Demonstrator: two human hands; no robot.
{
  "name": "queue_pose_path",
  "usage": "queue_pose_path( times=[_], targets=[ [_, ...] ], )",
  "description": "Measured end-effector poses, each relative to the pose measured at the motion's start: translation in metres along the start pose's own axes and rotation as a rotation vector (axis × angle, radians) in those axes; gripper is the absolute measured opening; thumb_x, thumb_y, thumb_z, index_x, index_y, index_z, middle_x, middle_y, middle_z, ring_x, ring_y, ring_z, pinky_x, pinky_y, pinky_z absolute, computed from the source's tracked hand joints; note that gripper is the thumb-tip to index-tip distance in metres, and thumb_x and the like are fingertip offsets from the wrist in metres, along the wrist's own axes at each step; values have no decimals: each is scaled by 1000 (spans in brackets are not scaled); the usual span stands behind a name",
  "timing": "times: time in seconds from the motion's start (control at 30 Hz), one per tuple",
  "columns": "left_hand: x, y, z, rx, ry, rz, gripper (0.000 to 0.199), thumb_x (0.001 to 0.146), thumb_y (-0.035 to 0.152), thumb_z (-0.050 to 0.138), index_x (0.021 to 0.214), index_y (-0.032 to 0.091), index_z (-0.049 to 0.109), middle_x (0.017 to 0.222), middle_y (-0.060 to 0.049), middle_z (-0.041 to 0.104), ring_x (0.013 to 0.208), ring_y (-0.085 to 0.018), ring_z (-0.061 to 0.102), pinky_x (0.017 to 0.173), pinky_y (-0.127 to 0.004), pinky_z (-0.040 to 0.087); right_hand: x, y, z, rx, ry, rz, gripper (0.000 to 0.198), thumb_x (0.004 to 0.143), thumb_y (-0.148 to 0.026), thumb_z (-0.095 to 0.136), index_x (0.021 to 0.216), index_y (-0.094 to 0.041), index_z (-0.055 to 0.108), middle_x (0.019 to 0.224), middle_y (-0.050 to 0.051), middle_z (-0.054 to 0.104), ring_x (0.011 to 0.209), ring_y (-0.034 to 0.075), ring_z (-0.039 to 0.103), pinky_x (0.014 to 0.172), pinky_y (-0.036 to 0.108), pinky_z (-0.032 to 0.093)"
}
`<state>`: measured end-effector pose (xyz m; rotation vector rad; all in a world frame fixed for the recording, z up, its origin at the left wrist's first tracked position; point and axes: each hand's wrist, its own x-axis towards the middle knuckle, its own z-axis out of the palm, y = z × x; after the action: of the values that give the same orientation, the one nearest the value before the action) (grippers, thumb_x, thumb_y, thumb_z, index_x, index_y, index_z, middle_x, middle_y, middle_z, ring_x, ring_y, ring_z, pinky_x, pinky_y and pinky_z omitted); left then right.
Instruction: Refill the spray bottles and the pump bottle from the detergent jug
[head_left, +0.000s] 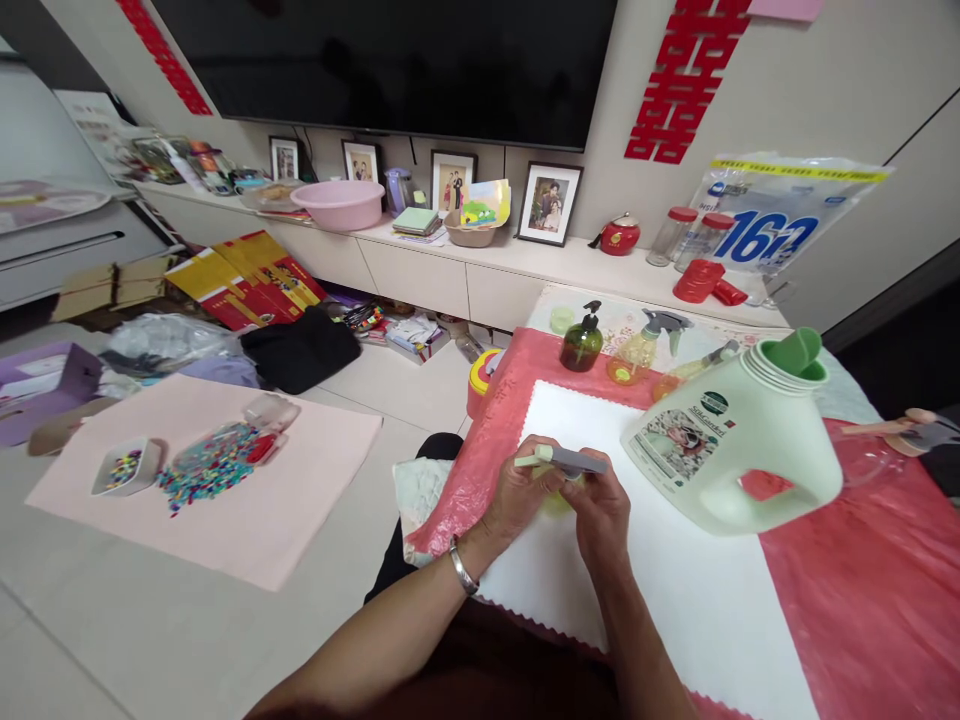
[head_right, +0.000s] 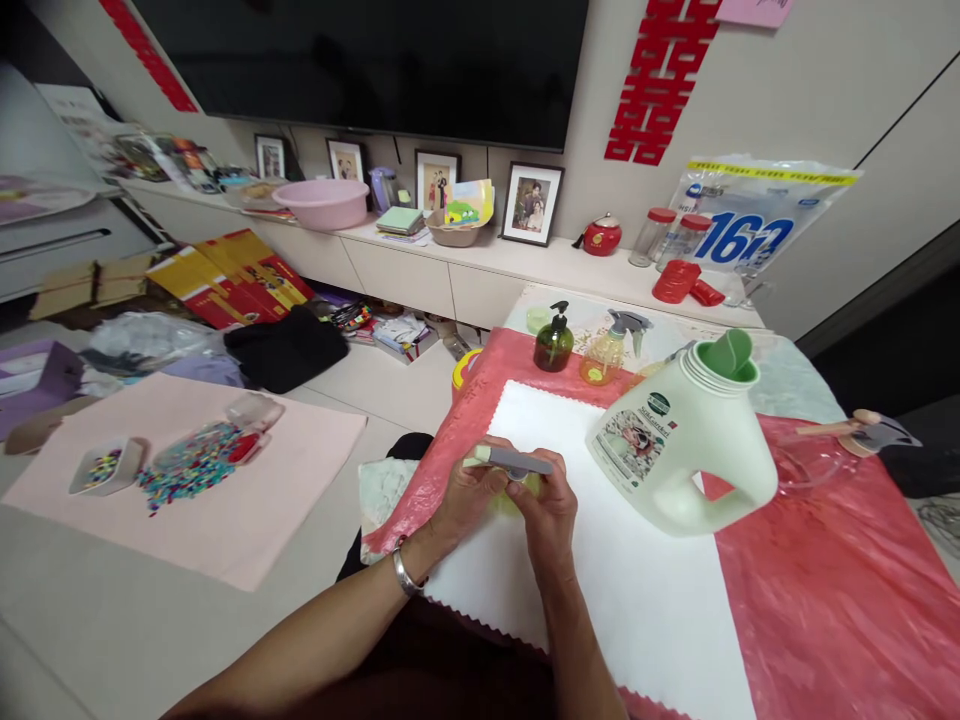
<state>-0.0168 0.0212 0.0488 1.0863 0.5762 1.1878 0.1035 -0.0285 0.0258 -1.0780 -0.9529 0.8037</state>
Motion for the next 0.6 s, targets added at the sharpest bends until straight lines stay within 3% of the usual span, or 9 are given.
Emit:
queue_pose_path(
  times=[0.27,0.5,0.6],
  targets=[
    [1,-2,4,-19,28,-33,35,77,46,84,88,18,66,82,-1,62,77,-16,59,71,-30,48,-2,3,-10,0,-65,33,36,89,-45,70,119,-24,70,126,9,50,116,25,52,96,40,47],
    [1,0,2,-3,11,-11,33,84,48,77,89,17,67,87,-3,64,82,-17,60,75,-31,50,0,4,-3,37,-25,-8,26,84,-37,78,107,-26,73,110,5,52,104,20,52,87,32,47],
    [1,0,1,12,-4,-6,41,78,52,81,92,17,66,88,-3,65,83,-18,61,74,-31,50,0,4,-1,34,-10,-13,27,83,-33,79,108,-26,71,109,3,52,104,19,51,90,31,46]
  ],
)
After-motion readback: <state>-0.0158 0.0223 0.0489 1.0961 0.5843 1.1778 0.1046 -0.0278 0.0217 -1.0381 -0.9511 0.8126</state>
